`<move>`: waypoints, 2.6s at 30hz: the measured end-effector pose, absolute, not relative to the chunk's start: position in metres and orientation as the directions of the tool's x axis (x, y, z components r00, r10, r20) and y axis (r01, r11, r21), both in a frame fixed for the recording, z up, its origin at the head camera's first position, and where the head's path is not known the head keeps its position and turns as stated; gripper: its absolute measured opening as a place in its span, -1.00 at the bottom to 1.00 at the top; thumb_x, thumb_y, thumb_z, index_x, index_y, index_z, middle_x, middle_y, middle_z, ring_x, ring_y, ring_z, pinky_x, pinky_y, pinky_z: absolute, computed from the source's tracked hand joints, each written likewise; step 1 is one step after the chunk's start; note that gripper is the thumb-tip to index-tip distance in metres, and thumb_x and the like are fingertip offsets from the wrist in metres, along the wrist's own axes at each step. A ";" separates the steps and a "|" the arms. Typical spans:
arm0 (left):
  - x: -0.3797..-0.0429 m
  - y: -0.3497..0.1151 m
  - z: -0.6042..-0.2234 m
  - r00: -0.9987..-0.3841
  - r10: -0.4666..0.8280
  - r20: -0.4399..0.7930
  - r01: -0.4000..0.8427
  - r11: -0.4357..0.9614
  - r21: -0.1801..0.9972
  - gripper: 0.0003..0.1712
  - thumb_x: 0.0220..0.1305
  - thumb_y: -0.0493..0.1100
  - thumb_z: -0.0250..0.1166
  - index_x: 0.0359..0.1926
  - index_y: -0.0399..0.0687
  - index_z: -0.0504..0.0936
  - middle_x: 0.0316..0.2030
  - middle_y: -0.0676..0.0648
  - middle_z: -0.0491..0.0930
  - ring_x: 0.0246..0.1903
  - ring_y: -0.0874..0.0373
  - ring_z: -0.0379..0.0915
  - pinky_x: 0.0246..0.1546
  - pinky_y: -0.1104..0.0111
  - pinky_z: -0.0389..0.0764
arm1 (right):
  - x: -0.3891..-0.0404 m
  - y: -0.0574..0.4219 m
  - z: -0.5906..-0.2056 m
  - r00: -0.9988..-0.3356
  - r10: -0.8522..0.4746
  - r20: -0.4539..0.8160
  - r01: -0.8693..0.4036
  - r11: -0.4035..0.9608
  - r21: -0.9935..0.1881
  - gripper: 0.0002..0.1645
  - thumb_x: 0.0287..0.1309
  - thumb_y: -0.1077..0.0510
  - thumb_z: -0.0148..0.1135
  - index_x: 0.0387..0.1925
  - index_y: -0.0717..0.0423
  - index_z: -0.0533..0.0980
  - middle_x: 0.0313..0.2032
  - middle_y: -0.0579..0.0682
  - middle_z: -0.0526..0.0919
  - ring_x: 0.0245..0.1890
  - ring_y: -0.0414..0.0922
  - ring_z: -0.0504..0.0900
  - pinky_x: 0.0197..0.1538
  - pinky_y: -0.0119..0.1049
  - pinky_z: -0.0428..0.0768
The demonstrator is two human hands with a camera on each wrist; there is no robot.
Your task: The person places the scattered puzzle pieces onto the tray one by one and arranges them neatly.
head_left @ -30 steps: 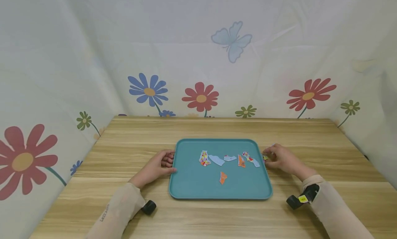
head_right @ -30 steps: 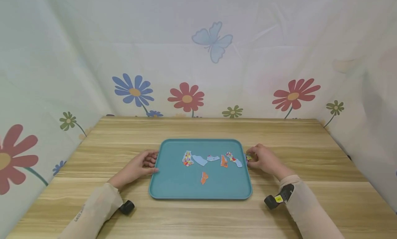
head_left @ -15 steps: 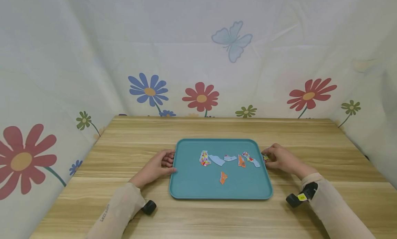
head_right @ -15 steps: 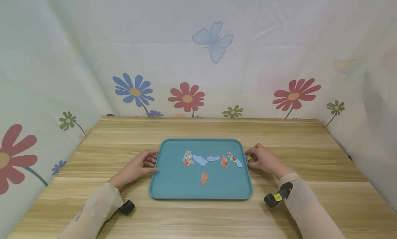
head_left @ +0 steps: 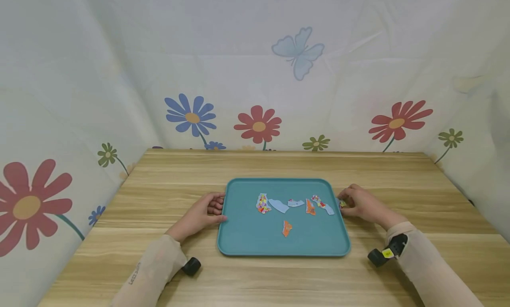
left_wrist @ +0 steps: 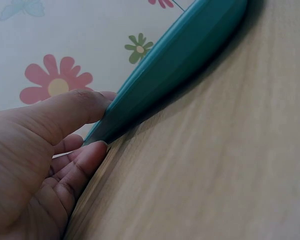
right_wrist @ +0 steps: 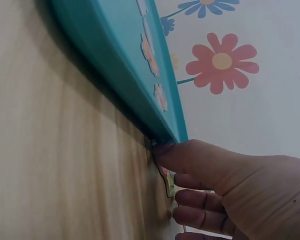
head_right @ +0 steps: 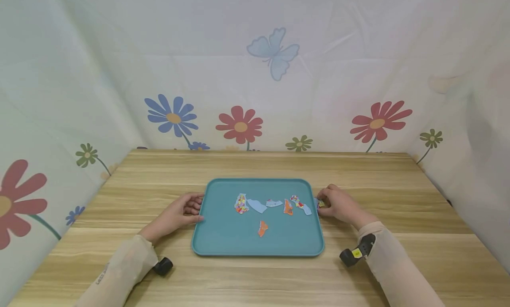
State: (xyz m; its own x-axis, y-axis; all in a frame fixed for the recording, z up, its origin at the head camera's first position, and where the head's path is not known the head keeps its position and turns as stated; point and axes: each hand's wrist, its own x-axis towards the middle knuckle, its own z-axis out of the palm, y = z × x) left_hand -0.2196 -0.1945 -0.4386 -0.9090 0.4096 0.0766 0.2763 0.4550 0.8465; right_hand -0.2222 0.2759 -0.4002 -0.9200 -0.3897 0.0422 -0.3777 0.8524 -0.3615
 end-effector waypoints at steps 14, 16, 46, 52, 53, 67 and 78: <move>-0.218 -0.194 -0.437 -0.908 0.412 0.079 0.283 0.462 0.841 -0.17 0.09 -0.22 0.45 0.32 -0.34 0.26 0.01 -0.23 0.45 -0.09 0.09 0.42 -0.09 0.49 0.57 | -0.220 0.279 -0.403 -0.925 -0.374 0.060 -0.374 0.877 -0.301 -0.59 0.00 0.06 0.43 -0.20 0.28 0.57 -0.29 0.04 0.50 -0.34 -0.14 0.46 -0.23 -0.23 0.58; -0.219 -0.193 -0.437 -0.909 0.410 0.079 0.281 0.461 0.842 -0.17 0.09 -0.22 0.45 0.32 -0.34 0.26 0.01 -0.23 0.45 -0.09 0.09 0.42 -0.09 0.50 0.57 | -0.220 0.280 -0.403 -0.928 -0.367 0.066 -0.369 0.882 -0.294 -0.57 -0.01 0.04 0.44 -0.21 0.28 0.58 -0.28 0.03 0.51 -0.33 -0.14 0.47 -0.21 -0.22 0.60; -0.221 -0.194 -0.441 -0.909 0.404 0.100 0.301 0.471 0.829 -0.18 0.09 -0.20 0.45 0.31 -0.35 0.28 -0.01 -0.24 0.46 -0.12 0.13 0.43 -0.10 0.48 0.57 | -0.204 0.278 -0.377 -0.922 -0.361 0.141 -0.386 0.887 -0.253 -0.50 -0.05 -0.04 0.46 -0.17 0.22 0.56 -0.24 0.03 0.57 -0.30 -0.10 0.52 -0.33 -0.32 0.52; -0.220 -0.194 -0.441 -0.912 0.401 0.090 0.284 0.458 0.843 -0.19 0.09 -0.21 0.45 0.31 -0.33 0.28 -0.01 -0.23 0.46 -0.12 0.12 0.43 -0.11 0.51 0.56 | -0.199 0.267 -0.371 -0.919 -0.373 0.131 -0.395 0.884 -0.252 -0.51 -0.06 -0.04 0.48 -0.17 0.20 0.56 -0.23 0.02 0.57 -0.29 -0.10 0.51 -0.35 -0.35 0.52; -0.220 -0.194 -0.441 -0.911 0.402 0.088 0.282 0.456 0.844 -0.19 0.09 -0.22 0.45 0.31 -0.33 0.28 -0.01 -0.23 0.46 -0.11 0.11 0.43 -0.11 0.51 0.56 | -0.198 0.265 -0.371 -0.916 -0.379 0.132 -0.401 0.881 -0.251 -0.51 -0.06 -0.03 0.48 -0.17 0.20 0.57 -0.23 0.02 0.57 -0.29 -0.10 0.51 -0.35 -0.36 0.52; -0.221 -0.194 -0.442 -0.912 0.402 0.081 0.275 0.453 0.848 -0.19 0.08 -0.22 0.45 0.31 -0.33 0.28 -0.02 -0.22 0.46 -0.12 0.10 0.42 -0.12 0.51 0.56 | -0.191 0.244 -0.371 -0.873 -0.463 0.153 -0.487 0.846 -0.216 -0.56 -0.07 -0.02 0.47 -0.23 0.17 0.57 -0.28 -0.01 0.56 -0.33 -0.13 0.53 -0.39 -0.41 0.50; -0.220 -0.194 -0.442 -0.917 0.394 0.067 0.259 0.458 0.850 -0.19 0.08 -0.23 0.45 0.31 -0.30 0.29 -0.01 -0.22 0.47 -0.12 0.11 0.43 -0.11 0.50 0.56 | -0.189 0.228 -0.379 -0.847 -0.506 0.164 -0.531 0.818 -0.221 -0.56 -0.08 -0.05 0.46 -0.24 0.14 0.54 -0.36 -0.05 0.50 -0.41 -0.24 0.45 -0.41 -0.46 0.45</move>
State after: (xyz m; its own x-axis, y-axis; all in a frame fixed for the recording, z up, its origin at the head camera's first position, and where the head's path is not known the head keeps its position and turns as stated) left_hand -0.2204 -0.1937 -0.4424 -0.9165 0.3943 0.0673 0.2593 0.4576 0.8505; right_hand -0.1890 0.2285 -0.3791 -0.8469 -0.5060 0.1636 -0.5313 0.8177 -0.2214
